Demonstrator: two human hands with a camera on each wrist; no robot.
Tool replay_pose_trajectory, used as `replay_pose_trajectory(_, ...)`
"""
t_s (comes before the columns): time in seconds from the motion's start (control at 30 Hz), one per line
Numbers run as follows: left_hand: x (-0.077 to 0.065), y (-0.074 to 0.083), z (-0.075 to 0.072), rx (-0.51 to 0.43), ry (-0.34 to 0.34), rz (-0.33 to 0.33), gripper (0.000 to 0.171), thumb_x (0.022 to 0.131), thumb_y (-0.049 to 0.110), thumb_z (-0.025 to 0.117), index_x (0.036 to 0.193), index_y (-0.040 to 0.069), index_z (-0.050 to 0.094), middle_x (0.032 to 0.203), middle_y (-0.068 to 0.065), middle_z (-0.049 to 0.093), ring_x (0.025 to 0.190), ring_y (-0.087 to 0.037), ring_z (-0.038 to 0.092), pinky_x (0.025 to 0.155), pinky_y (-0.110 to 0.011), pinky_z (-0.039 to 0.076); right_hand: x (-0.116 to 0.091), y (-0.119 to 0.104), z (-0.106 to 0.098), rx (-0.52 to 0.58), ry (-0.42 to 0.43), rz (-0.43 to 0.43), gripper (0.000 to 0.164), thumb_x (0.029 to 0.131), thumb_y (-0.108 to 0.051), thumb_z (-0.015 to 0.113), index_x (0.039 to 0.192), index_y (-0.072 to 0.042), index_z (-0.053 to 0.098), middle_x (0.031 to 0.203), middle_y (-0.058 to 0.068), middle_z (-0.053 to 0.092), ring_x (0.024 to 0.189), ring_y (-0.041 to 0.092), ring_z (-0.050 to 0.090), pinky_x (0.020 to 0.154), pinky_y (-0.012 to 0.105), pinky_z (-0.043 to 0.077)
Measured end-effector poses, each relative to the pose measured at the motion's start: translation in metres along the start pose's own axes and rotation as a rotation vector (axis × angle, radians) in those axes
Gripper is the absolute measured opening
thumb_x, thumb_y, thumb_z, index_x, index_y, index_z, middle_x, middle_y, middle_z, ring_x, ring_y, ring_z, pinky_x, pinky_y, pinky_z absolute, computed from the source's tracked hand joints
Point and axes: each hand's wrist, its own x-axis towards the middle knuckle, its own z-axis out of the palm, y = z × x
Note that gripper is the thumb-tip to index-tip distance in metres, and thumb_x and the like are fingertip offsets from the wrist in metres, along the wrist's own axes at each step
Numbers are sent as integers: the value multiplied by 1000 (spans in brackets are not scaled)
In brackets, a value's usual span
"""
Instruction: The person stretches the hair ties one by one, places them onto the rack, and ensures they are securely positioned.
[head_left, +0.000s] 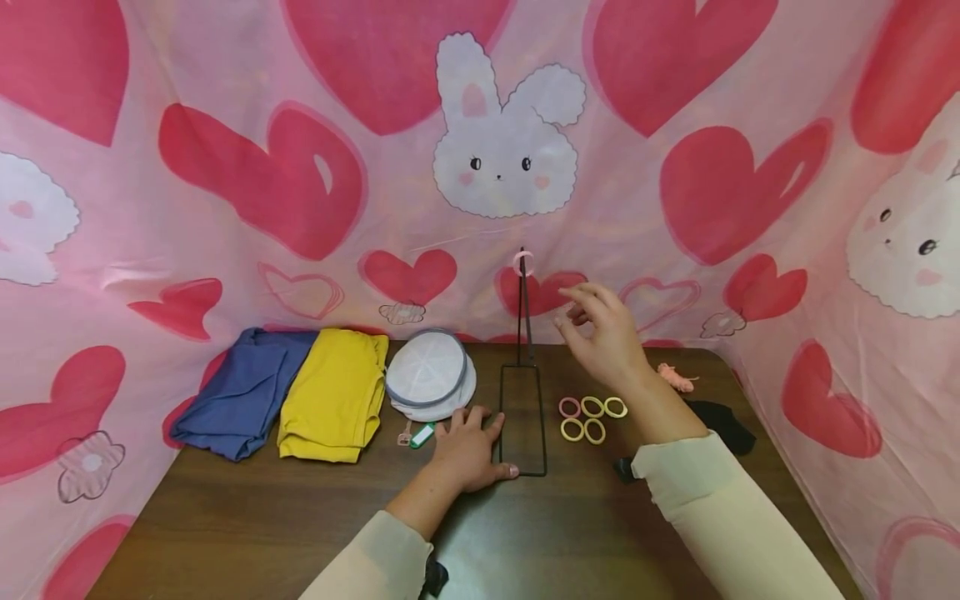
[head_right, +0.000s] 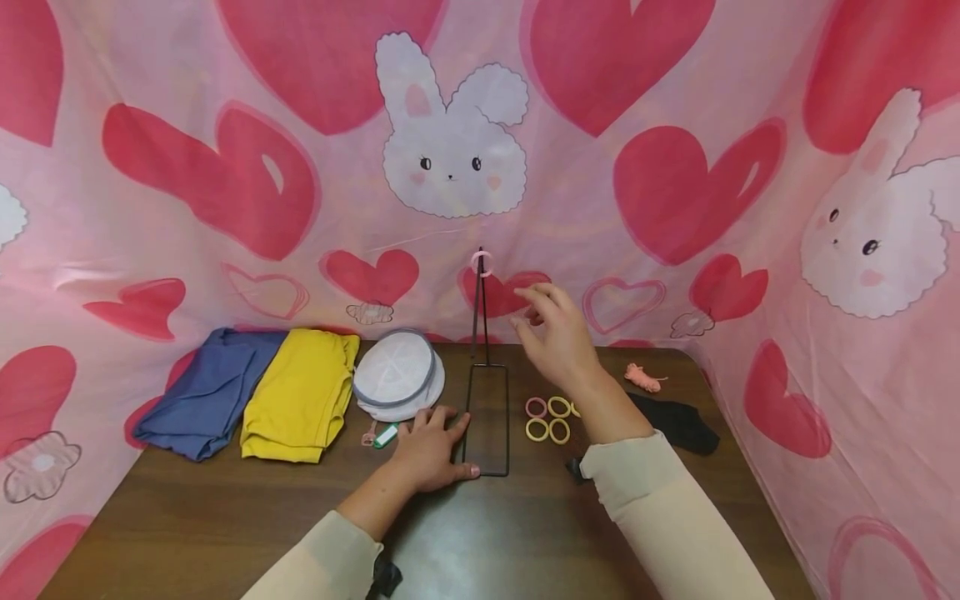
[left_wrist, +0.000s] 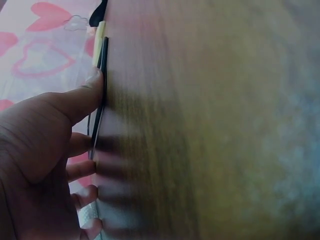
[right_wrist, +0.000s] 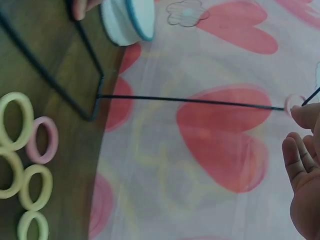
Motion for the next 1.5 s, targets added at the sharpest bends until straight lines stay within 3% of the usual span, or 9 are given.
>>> replay_pose_trajectory(0.3, 2, 0, -3, 13, -19, -11, 95, 84, 77, 66, 161, 28, 42, 157, -4, 39, 139, -36, 34, 98, -62, 35, -33, 23, -8, -16, -43, 4, 42, 83, -4, 85, 123, -5, 73, 117, 13, 67, 83, 22, 69, 74, 41, 59)
replay_pose_trajectory(0.53, 3, 0, -3, 17, -27, -16, 95, 84, 78, 65, 161, 29, 40, 157, -4, 38, 139, -36, 33, 98, -61, 35, -55, 41, -18, -55, -147, 84, 38, 86, -10, 84, 122, -9, 73, 106, 3, 70, 84, 22, 68, 76, 43, 56)
replay_pose_trajectory(0.83, 1, 1, -6, 12, -31, -14, 95, 84, 77, 66, 161, 28, 41, 157, -5, 38, 140, -36, 33, 99, -62, 35, -91, 61, -27, -103, -271, 210, 44, 88, -12, 83, 129, -4, 70, 115, 12, 70, 88, 26, 70, 76, 48, 56)
replay_pose_trajectory(1.17, 1, 0, -2, 16, -21, -7, 95, 84, 77, 66, 161, 27, 42, 156, -5, 39, 138, -37, 34, 97, -61, 35, -120, 75, -26, -143, -405, 286, 51, 85, -6, 83, 132, 2, 66, 112, 18, 68, 75, 19, 58, 69, 40, 50)
replay_pose_trajectory(1.3, 2, -1, 0, 16, -20, -8, 95, 84, 78, 66, 161, 28, 41, 157, -5, 38, 138, -36, 34, 97, -61, 35, -127, 80, -25, -164, -485, 338, 56, 85, -9, 80, 136, 5, 61, 125, 24, 66, 98, 36, 65, 86, 53, 52)
replay_pose_trajectory(1.4, 1, -1, 0, 18, -25, -12, 95, 84, 78, 65, 161, 28, 41, 157, -4, 38, 139, -36, 33, 98, -61, 35, -129, 83, -23, -187, -523, 360, 60, 85, -11, 80, 138, 7, 59, 131, 28, 64, 121, 46, 60, 100, 62, 46)
replay_pose_trajectory(1.5, 1, 0, -2, 19, -32, -14, 95, 84, 77, 65, 161, 28, 41, 157, -4, 38, 139, -36, 33, 99, -61, 34, -132, 86, -21, -213, -559, 386, 61, 85, -12, 79, 139, 7, 58, 132, 28, 64, 125, 49, 58, 102, 63, 44)
